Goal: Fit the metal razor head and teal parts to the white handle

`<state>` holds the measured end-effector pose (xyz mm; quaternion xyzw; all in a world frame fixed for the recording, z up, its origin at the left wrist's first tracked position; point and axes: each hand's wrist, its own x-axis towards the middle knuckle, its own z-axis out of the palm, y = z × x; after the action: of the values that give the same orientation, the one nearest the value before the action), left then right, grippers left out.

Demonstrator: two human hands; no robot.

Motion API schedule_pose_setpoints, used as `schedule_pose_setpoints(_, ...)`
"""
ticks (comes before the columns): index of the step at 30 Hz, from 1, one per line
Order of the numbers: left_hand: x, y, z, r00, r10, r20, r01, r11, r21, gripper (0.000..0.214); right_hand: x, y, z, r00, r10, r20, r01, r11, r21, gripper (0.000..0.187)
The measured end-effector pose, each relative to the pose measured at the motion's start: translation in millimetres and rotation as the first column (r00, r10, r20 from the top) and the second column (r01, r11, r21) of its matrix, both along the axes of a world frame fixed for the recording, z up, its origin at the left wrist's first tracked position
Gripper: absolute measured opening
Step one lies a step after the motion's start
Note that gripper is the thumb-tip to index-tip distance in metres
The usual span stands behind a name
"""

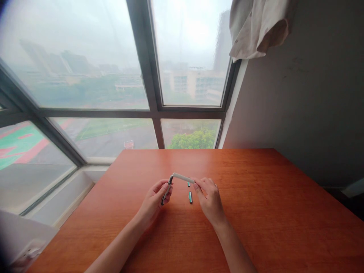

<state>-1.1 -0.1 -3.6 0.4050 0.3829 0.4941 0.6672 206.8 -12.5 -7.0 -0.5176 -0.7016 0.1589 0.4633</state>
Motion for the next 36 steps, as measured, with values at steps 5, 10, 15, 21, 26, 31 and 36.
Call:
schedule_pose_setpoints(5, 0.3, 0.1, 0.8, 1.0, 0.011, 0.009, -0.011, 1.0, -0.005, 0.03, 1.5, 0.3, 0.6, 0.998, -0.046, 0.03, 0.045, 0.999, 0.021, 0.025)
schedule_pose_setpoints(10, -0.8, -0.7, 2.6, 0.999, 0.011, 0.04, -0.01, 1.0, -0.011, 0.028, 3.0, 0.0, -0.1, 0.997, -0.064, 0.033, 0.063, 0.998, 0.027, 0.024)
schedule_pose_setpoints(15, 0.1, -0.3, 2.5, 0.999, -0.011, 0.052, 0.013, 1.0, -0.028, 0.029, 2.0, -0.5, 1.2, 0.998, -0.058, 0.008, 0.058, 0.997, 0.045, 0.025)
schedule_pose_setpoints(21, 1.9, -0.4, 1.7, 0.997, -0.053, 0.059, 0.056, 0.998, -0.04, 0.031, 0.2, -0.5, 1.5, 1.0, -0.027, 0.015, 0.026, 0.999, 0.042, 0.025)
schedule_pose_setpoints(26, -0.4, -0.7, 1.1, 0.996, -0.041, 0.079, 0.045, 0.998, -0.045, 0.03, 2.3, 0.4, -0.7, 0.999, -0.045, 0.0, 0.045, 0.998, 0.04, 0.024)
schedule_pose_setpoints(31, 1.5, -0.3, 0.2, 0.997, -0.066, 0.041, 0.067, 0.997, -0.03, 0.031, 1.0, -0.3, 2.0, 1.0, -0.013, -0.028, 0.014, 0.999, 0.04, 0.023)
schedule_pose_setpoints(36, 2.8, -1.6, 2.0, 0.996, -0.07, 0.046, 0.072, 0.997, -0.033, 0.033, -0.2, -1.5, 5.1, 0.999, 0.008, -0.039, -0.007, 1.0, 0.02, 0.024)
